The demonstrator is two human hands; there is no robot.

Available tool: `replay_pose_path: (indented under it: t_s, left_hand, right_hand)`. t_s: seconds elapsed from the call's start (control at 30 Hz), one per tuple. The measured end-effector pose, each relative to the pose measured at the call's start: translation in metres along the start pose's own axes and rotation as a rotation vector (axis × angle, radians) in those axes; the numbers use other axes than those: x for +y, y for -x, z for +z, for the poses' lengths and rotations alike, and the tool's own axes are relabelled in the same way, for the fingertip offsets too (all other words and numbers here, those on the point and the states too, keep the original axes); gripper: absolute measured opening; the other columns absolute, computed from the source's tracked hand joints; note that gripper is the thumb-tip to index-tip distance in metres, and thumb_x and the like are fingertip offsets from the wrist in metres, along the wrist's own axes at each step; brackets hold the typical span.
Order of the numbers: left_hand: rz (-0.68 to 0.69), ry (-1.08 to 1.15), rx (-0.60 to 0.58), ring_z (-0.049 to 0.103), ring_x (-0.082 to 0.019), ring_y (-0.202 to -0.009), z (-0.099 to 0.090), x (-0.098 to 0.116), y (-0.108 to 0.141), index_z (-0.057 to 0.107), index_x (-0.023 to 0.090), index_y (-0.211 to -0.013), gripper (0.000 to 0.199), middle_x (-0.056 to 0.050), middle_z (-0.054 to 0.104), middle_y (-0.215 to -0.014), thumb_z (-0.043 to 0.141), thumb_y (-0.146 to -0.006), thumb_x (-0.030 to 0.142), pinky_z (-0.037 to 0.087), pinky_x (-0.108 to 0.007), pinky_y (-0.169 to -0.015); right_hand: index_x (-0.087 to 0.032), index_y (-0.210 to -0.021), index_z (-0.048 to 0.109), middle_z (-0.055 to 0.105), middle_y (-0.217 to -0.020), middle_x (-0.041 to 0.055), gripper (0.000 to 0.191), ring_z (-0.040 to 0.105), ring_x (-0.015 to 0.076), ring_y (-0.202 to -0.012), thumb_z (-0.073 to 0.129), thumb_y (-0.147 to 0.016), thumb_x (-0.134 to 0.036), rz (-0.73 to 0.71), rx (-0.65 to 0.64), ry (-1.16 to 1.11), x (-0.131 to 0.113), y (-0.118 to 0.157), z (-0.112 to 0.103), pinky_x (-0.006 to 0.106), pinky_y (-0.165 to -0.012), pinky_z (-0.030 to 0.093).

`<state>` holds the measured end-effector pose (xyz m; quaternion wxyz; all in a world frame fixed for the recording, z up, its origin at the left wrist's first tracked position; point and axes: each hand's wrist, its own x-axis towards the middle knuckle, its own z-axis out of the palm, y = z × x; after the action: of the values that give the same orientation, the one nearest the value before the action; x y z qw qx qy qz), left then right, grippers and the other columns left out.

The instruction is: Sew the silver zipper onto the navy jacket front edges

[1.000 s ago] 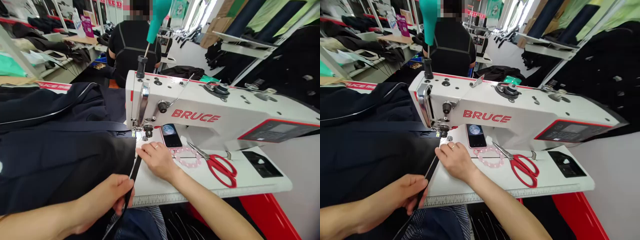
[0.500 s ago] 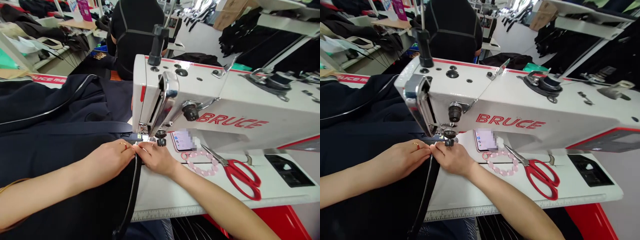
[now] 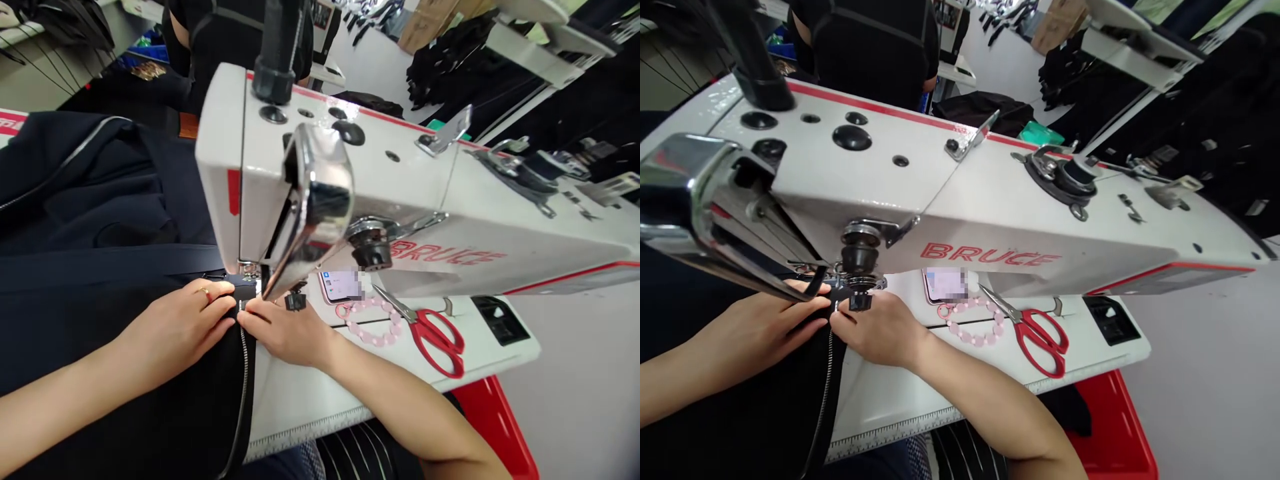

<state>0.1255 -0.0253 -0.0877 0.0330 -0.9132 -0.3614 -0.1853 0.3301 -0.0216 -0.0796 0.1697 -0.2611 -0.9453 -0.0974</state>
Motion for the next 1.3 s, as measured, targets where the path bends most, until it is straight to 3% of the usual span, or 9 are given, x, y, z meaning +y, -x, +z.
replay_pose_path:
  t_s: [0.2, 0.27, 0.37, 0.47, 0.63, 0.8, 0.93, 1.2, 1.3]
  left_hand:
    - [-0.037, 0.027, -0.01, 0.06, -0.02, -0.088, -0.003, -0.001, -0.005, 0.062, 0.012, -0.088, 0.025, -0.008, 0.066, -0.089, 0.039, -0.087, 0.019, 0.05, -0.029, -0.074]
    - [-0.069, 0.057, -0.009, 0.061, -0.019, -0.086, -0.004, -0.002, -0.005, 0.062, 0.011, -0.089, 0.023, -0.008, 0.066, -0.087, 0.041, -0.085, 0.018, 0.05, -0.029, -0.074]
    - [-0.123, 0.104, -0.019, 0.061, -0.019, -0.081, -0.007, -0.004, -0.006, 0.062, 0.012, -0.084, 0.021, -0.006, 0.066, -0.083, 0.042, -0.084, 0.018, 0.05, -0.03, -0.073]
    - [-0.163, 0.128, -0.025, 0.061, -0.017, -0.076, -0.01, -0.005, -0.006, 0.061, 0.013, -0.08, 0.023, -0.006, 0.067, -0.082, 0.039, -0.085, 0.019, 0.049, -0.028, -0.069]
    - [-0.161, 0.095, -0.033, 0.059, -0.016, -0.067, -0.013, -0.003, -0.006, 0.062, 0.015, -0.078, 0.024, -0.004, 0.065, -0.074, 0.04, -0.086, 0.019, 0.047, -0.027, -0.063]
    - [0.074, -0.035, -0.134, 0.057, -0.021, -0.08, -0.012, 0.002, -0.008, 0.057, 0.012, -0.111, 0.033, -0.009, 0.066, -0.095, 0.038, -0.088, 0.026, 0.046, -0.032, -0.065]
    - [0.105, -0.088, -0.169, 0.055, -0.021, -0.075, -0.014, 0.005, -0.008, 0.056, 0.01, -0.112, 0.034, -0.011, 0.065, -0.099, 0.037, -0.088, 0.025, 0.044, -0.032, -0.064]
    - [0.054, -0.097, -0.248, 0.052, -0.022, -0.077, -0.017, 0.008, -0.009, 0.059, 0.017, -0.101, 0.025, -0.009, 0.062, -0.098, 0.041, -0.084, 0.025, 0.041, -0.032, -0.062]
    - [0.041, -0.086, -0.283, 0.052, -0.023, -0.076, -0.016, 0.009, -0.01, 0.058, 0.018, -0.1, 0.024, -0.01, 0.061, -0.095, 0.044, -0.082, 0.025, 0.042, -0.033, -0.061]
  right_hand:
    - [-0.02, -0.086, 0.06, 0.067, -0.08, -0.003, 0.012, 0.056, 0.007, -0.065, 0.049, -0.086, -0.017, 0.06, 0.53, -0.176, 0.001, 0.005, -0.004, 0.023, -0.068, 0.044]
    - [-0.019, -0.089, 0.06, 0.067, -0.081, -0.0012, 0.015, 0.057, 0.0089, -0.067, 0.046, -0.086, -0.014, 0.08, 0.412, -0.149, 0.0, 0.004, -0.001, 0.024, -0.067, 0.044]
    - [-0.016, -0.09, 0.061, 0.067, -0.082, 0.0011, 0.028, 0.057, 0.0116, -0.07, 0.034, -0.088, -0.009, 0.071, 0.067, -0.128, -0.002, 0.002, 0.003, 0.025, -0.059, 0.04]
    - [-0.016, -0.09, 0.061, 0.067, -0.082, 0.0017, 0.033, 0.057, 0.0124, -0.069, 0.029, -0.088, -0.007, 0.088, -0.067, -0.139, -0.003, 0.001, 0.005, 0.026, -0.059, 0.038]
    - [-0.016, -0.089, 0.061, 0.066, -0.086, 0.0023, 0.027, 0.057, 0.0133, -0.071, 0.035, -0.088, -0.01, 0.128, -0.099, -0.135, 0.001, -0.001, 0.007, 0.026, -0.061, 0.036]
    - [-0.016, -0.087, 0.061, 0.066, -0.087, 0.0024, 0.022, 0.057, 0.0156, -0.075, 0.039, -0.086, -0.012, 0.133, -0.114, -0.098, 0.0, -0.002, 0.005, 0.029, -0.066, 0.037]
    - [-0.015, -0.091, 0.06, 0.066, -0.093, 0.0037, 0.023, 0.058, 0.0145, -0.078, 0.038, -0.086, -0.011, 0.14, -0.098, -0.069, -0.006, -0.001, -0.001, 0.028, -0.068, 0.038]
    - [-0.017, -0.096, 0.061, 0.068, -0.084, 0.0033, 0.023, 0.059, 0.0127, -0.071, 0.043, -0.084, -0.01, 0.203, 0.286, -0.064, 0.004, 0.011, 0.001, 0.026, -0.069, 0.044]
    - [-0.018, -0.098, 0.06, 0.067, -0.092, 0.004, 0.024, 0.059, 0.0139, -0.079, 0.041, -0.085, -0.01, 0.181, 0.209, -0.106, 0.004, 0.008, 0.005, 0.027, -0.071, 0.043]
